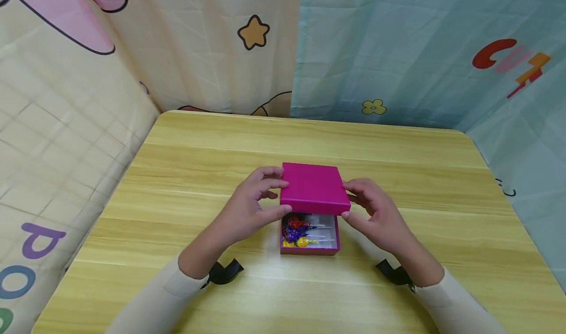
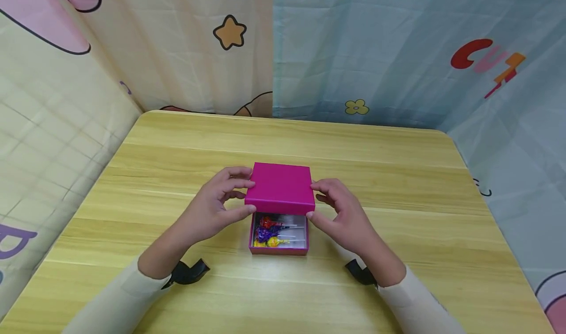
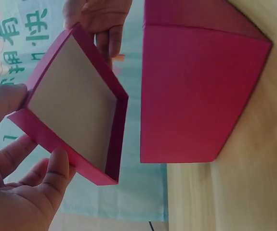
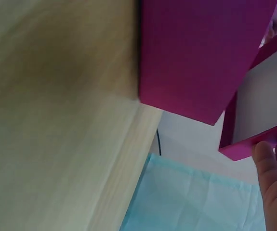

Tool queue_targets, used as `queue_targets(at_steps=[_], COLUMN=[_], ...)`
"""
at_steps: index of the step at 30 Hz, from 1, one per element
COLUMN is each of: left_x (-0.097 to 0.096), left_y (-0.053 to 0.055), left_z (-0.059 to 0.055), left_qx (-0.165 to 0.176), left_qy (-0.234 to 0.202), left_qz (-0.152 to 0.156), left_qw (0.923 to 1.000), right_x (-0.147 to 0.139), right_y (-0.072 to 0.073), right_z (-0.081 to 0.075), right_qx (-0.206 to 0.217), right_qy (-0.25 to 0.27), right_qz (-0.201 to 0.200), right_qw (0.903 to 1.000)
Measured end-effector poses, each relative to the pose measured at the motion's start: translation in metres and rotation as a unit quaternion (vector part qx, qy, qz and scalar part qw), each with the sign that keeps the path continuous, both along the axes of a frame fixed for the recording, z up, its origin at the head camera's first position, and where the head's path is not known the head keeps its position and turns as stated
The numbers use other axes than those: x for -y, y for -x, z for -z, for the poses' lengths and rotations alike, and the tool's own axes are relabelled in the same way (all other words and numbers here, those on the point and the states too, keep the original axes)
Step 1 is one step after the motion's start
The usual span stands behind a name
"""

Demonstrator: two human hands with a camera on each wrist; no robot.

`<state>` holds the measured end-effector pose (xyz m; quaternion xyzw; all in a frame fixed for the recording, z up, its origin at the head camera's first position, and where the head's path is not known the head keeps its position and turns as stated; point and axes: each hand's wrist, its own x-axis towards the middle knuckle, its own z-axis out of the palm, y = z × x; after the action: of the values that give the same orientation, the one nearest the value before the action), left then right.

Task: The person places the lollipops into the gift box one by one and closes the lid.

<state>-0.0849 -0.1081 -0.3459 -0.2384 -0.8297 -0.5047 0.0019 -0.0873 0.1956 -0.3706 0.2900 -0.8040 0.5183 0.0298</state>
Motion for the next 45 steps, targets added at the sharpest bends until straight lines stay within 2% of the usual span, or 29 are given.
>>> queue_targets(at_steps=[7, 13, 19, 23, 29, 34, 38, 45], left_x=[-0.002, -0.003, -0.002, -0.001, -0.002, -0.004, -0.007, -0.009], left_y=[-0.019, -0.036, -0.049, -0.051, -0.052, -0.051, -0.050, -0.051], left_z=[0.005, 0.008, 0.012, 0.016, 0.022, 0.027, 0.030, 0.034], left_qx=[-0.038, -0.084, -0.075, -0.075, -0.096, -0.115, -0.125, -0.124], left_qy=[0.066, 0.085, 0.117, 0.135, 0.153, 0.168, 0.164, 0.176], left_qz=[0.006, 0.023, 0.021, 0.014, 0.009, 0.004, 0.009, 0.006], left_qw=[0.9971, 0.9926, 0.9901, 0.9879, 0.9835, 0.9791, 0.9785, 0.9766], right_x=[-0.008, -0.013, -0.015, -0.015, -0.013, -0.013, -0.015, -0.016], right_y=[-0.010, -0.020, -0.027, -0.027, -0.027, -0.027, -0.027, -0.025], right_z=[0.008, 0.012, 0.015, 0.018, 0.021, 0.022, 0.023, 0.026], right_qx=[-0.022, -0.055, -0.067, -0.080, -0.122, -0.137, -0.146, -0.155], right_qy=[-0.041, -0.077, -0.118, -0.127, -0.147, -0.164, -0.176, -0.201], right_qz=[-0.015, -0.035, -0.043, -0.052, -0.056, -0.055, -0.052, -0.069], right_qw=[0.9988, 0.9949, 0.9899, 0.9872, 0.9800, 0.9753, 0.9720, 0.9647])
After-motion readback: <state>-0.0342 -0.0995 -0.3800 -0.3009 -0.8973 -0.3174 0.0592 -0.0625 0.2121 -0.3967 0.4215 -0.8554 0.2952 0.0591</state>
